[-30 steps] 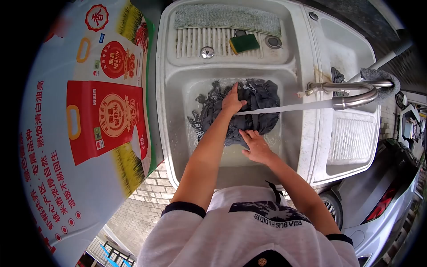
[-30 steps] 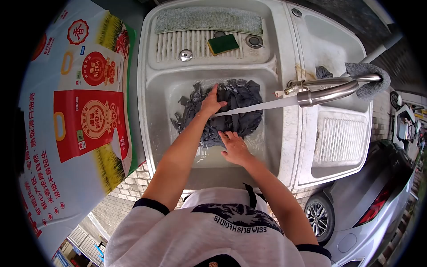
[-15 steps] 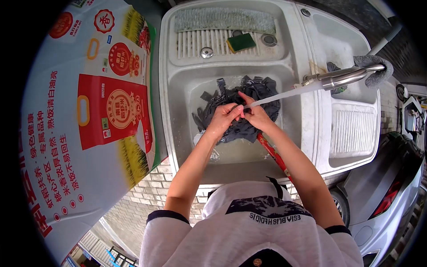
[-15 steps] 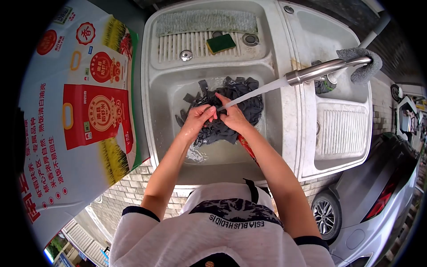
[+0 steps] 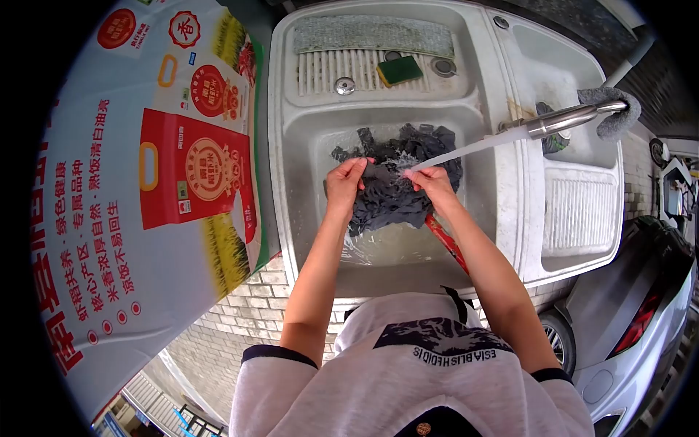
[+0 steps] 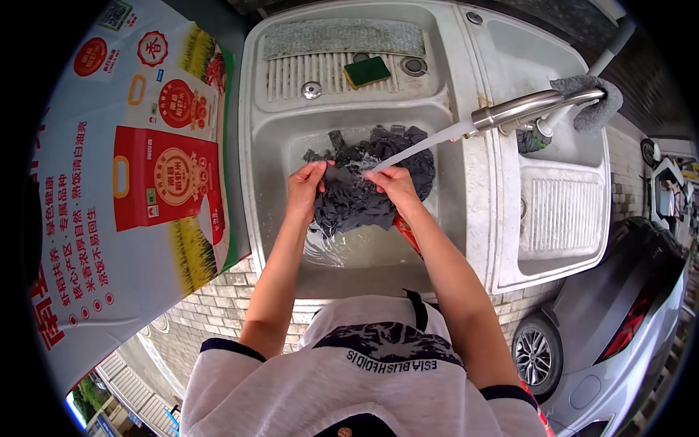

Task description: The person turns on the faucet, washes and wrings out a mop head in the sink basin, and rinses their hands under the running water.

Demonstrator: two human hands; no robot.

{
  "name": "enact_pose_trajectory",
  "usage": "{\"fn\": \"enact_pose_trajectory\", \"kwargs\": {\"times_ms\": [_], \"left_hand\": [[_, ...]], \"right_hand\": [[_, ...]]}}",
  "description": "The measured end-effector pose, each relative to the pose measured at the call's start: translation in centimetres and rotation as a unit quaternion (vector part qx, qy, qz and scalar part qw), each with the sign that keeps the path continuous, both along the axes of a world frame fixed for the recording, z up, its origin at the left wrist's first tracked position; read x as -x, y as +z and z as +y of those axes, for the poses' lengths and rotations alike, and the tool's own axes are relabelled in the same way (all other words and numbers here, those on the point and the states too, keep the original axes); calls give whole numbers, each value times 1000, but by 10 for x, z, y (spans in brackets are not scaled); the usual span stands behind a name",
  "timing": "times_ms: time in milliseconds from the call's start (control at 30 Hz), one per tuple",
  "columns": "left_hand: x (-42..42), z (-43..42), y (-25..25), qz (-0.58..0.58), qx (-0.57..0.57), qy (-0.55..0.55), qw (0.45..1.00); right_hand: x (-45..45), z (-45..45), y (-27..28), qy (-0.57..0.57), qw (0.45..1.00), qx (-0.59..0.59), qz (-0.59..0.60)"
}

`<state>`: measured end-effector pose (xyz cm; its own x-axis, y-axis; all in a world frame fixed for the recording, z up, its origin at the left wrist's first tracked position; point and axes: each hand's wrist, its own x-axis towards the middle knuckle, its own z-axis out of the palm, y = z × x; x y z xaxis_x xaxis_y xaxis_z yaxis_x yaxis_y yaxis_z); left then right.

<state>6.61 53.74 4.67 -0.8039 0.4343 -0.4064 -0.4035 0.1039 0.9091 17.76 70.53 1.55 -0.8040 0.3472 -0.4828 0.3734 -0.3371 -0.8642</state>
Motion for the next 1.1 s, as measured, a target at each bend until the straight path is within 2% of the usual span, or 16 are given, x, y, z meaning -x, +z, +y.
{"fn": "enact_pose_trajectory", "kwargs": {"times_ms": [100, 233, 433, 533, 667, 833, 967, 1100], "left_hand": [[-2, 7, 1, 5, -12, 31, 999], [-2, 11, 2, -6, -85, 31, 996], [-3, 12, 21, -32, -59, -25, 997], [-3, 12, 15, -15, -48, -47, 998], [-7, 10, 8, 47, -34, -46, 997], [-8, 7, 0, 88, 0, -32, 996], [-13, 10, 2, 68, -7, -24, 997], [-20, 19, 5, 21, -23, -13, 999]], "right_hand": [[-1, 3, -6, -56, 998, 31, 8], [1, 2, 3, -56, 997, 47, 17], [9, -3, 13, -57, 995, 56, 61], [14, 0, 27, -56, 994, 22, 95], [19, 6, 38, -12, 997, -30, 75], [17, 6, 39, -39, 995, -70, 53], [16, 5, 35, -68, 992, -91, 62], [15, 9, 34, -76, 995, -7, 62]]}}
